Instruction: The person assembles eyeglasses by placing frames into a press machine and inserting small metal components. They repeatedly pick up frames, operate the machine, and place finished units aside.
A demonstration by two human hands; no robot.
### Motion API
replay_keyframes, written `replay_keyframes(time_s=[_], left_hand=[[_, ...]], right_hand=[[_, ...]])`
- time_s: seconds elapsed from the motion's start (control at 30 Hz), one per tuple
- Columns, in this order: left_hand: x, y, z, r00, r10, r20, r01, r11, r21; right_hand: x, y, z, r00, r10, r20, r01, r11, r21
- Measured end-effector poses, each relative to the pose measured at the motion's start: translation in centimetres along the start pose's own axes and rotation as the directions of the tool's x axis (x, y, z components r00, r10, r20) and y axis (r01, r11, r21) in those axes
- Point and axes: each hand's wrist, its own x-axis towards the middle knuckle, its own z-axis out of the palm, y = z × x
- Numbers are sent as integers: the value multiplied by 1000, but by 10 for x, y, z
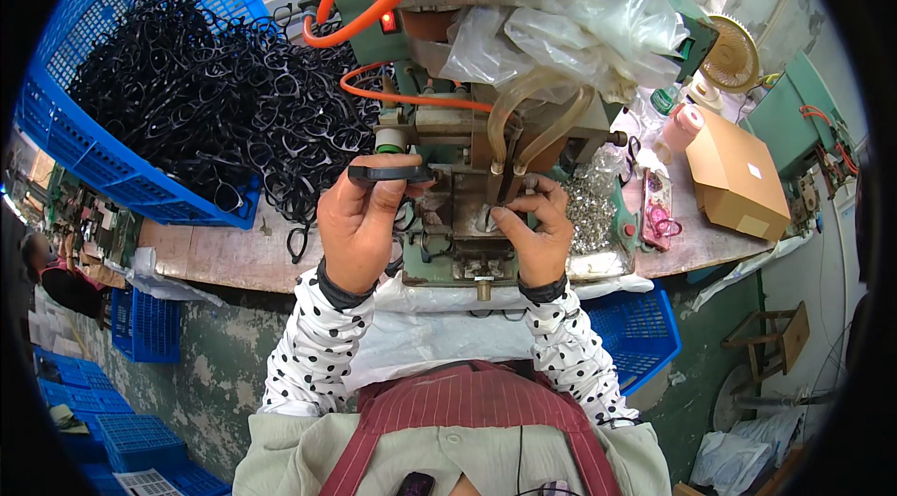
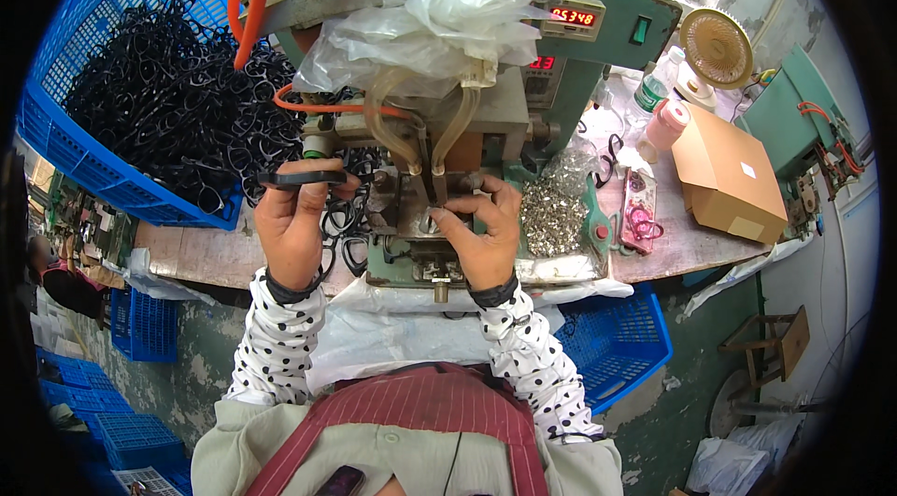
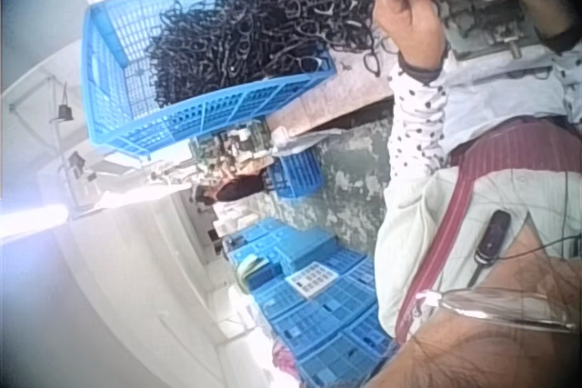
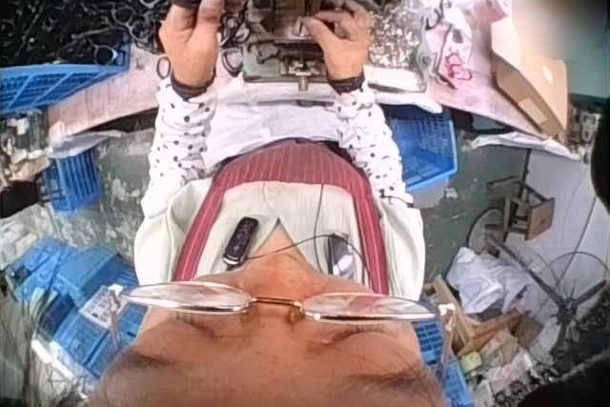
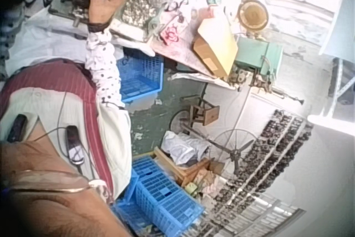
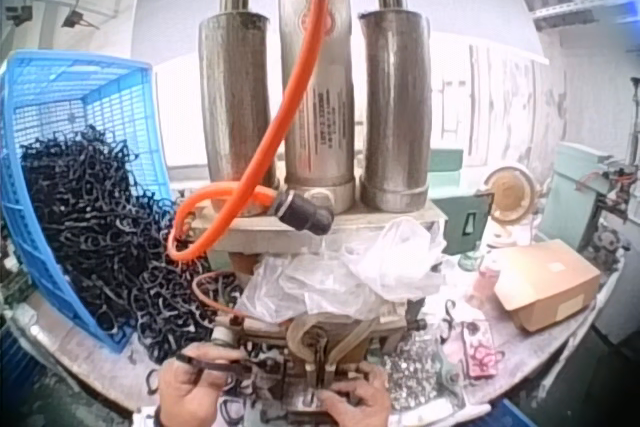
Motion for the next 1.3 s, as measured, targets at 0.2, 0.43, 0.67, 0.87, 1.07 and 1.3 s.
replay_keyframes(time_s=[0.2,0.43,0.67,0.87,1.07,1.3], left_hand=[[1,1,0,1000,12,15,-12,1000,-8],[-3,0,-1,998,60,21,-62,993,96],[-47,-20,36,683,551,480,-677,724,132],[-50,-40,47,650,517,557,-669,737,97],[-56,-50,46,658,515,550,-644,763,57],[-60,-62,66,626,711,321,-742,669,-36]], right_hand=[[-1,-2,2,1000,22,-18,-21,999,39],[3,-12,6,998,-24,-51,25,1000,2],[10,-11,-11,992,-122,12,123,984,-131],[20,57,-97,949,-193,-251,-8,779,-626],[-1,115,-142,990,15,-137,-102,750,-654],[1,132,-171,978,-104,179,205,579,-789]])
